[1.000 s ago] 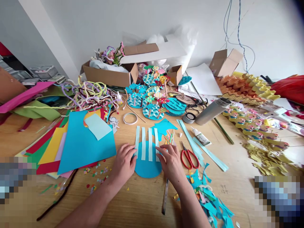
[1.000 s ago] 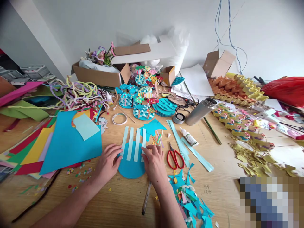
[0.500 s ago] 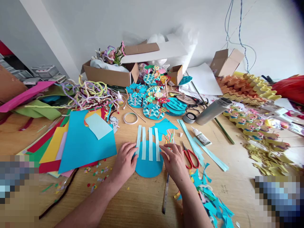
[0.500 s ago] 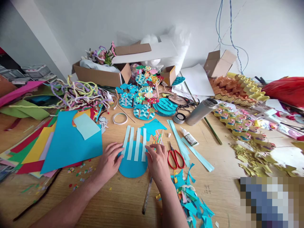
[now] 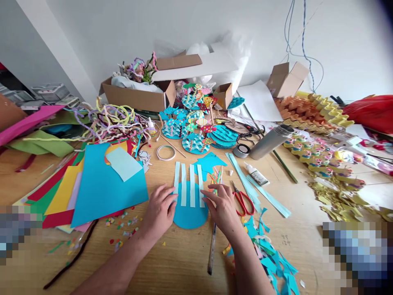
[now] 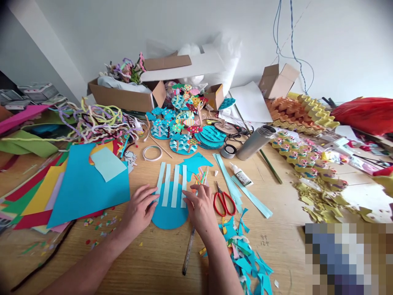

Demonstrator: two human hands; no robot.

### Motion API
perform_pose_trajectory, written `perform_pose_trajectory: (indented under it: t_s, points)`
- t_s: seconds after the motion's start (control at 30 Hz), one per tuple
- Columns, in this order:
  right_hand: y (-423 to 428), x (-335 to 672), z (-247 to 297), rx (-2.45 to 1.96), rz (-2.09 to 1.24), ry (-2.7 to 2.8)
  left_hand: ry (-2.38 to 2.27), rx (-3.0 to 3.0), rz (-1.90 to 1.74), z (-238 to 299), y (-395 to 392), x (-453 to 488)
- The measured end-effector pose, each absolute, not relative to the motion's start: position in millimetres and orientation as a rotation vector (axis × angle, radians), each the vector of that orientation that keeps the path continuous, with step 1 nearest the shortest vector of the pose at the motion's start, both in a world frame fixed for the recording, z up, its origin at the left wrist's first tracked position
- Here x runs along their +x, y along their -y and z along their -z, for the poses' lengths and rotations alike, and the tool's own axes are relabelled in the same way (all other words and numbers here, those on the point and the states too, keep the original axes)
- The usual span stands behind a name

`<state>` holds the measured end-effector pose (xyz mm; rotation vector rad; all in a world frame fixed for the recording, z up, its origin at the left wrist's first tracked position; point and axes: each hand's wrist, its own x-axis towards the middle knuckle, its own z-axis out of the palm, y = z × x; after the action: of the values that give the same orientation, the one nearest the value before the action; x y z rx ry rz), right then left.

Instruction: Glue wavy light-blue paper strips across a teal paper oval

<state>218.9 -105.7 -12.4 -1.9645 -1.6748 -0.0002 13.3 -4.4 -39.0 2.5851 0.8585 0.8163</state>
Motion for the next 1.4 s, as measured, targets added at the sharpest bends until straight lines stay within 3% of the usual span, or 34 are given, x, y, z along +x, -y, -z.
perform_pose_trajectory:
  t_s: [1.4]
  points:
    - [100,199,23,-2.042,-0.007,1.809,-0.692,2.68,-0.541,18,19,17]
